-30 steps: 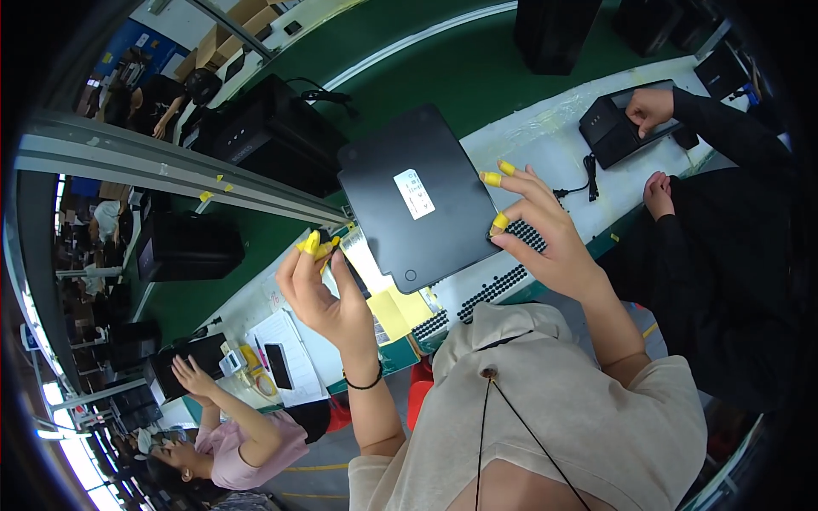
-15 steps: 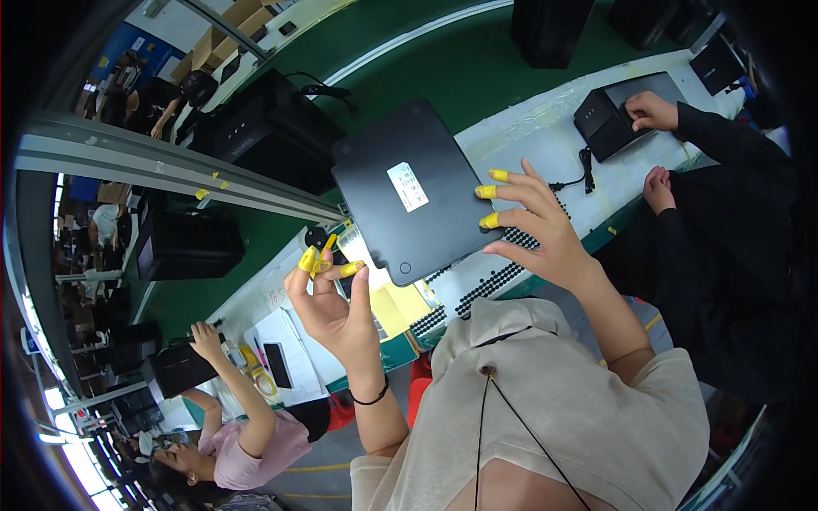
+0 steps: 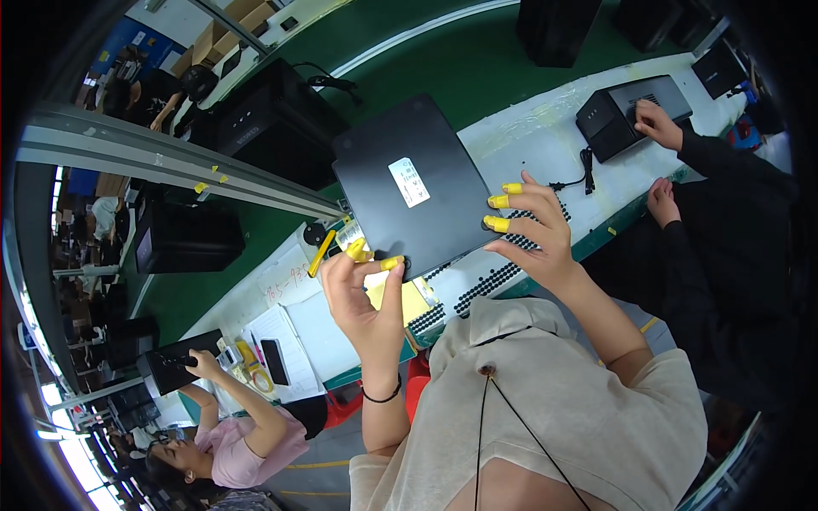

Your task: Peeling stickers from a backing sheet and applying them to electronic device housings on an assembly line.

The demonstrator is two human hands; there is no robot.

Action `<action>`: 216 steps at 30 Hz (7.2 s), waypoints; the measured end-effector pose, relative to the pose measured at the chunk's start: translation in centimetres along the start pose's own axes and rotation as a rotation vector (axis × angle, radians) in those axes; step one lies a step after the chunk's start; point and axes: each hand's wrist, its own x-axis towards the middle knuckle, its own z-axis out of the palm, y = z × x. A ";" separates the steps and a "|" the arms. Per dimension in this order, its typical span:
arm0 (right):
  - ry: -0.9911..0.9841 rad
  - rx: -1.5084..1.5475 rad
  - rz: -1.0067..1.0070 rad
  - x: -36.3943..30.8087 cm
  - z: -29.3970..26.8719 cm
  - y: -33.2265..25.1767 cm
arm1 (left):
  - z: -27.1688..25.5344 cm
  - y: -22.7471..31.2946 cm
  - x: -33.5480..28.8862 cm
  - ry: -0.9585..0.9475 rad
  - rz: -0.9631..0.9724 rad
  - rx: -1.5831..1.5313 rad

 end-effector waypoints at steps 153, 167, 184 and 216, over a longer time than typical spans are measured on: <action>0.475 1.364 1.126 18.8 10.8 18.5 | 14.0 -16.8 37.3 -0.196 -0.332 -0.041; 0.054 1.711 1.467 7.0 6.3 25.5 | 13.8 -12.7 29.2 -0.252 0.137 0.022; -0.320 1.187 1.205 -5.2 11.9 27.6 | 15.2 -12.3 6.7 -0.024 -0.499 -0.558; -0.563 -0.330 0.483 -8.4 10.8 23.2 | -1.3 -16.1 -11.1 0.004 -0.506 0.095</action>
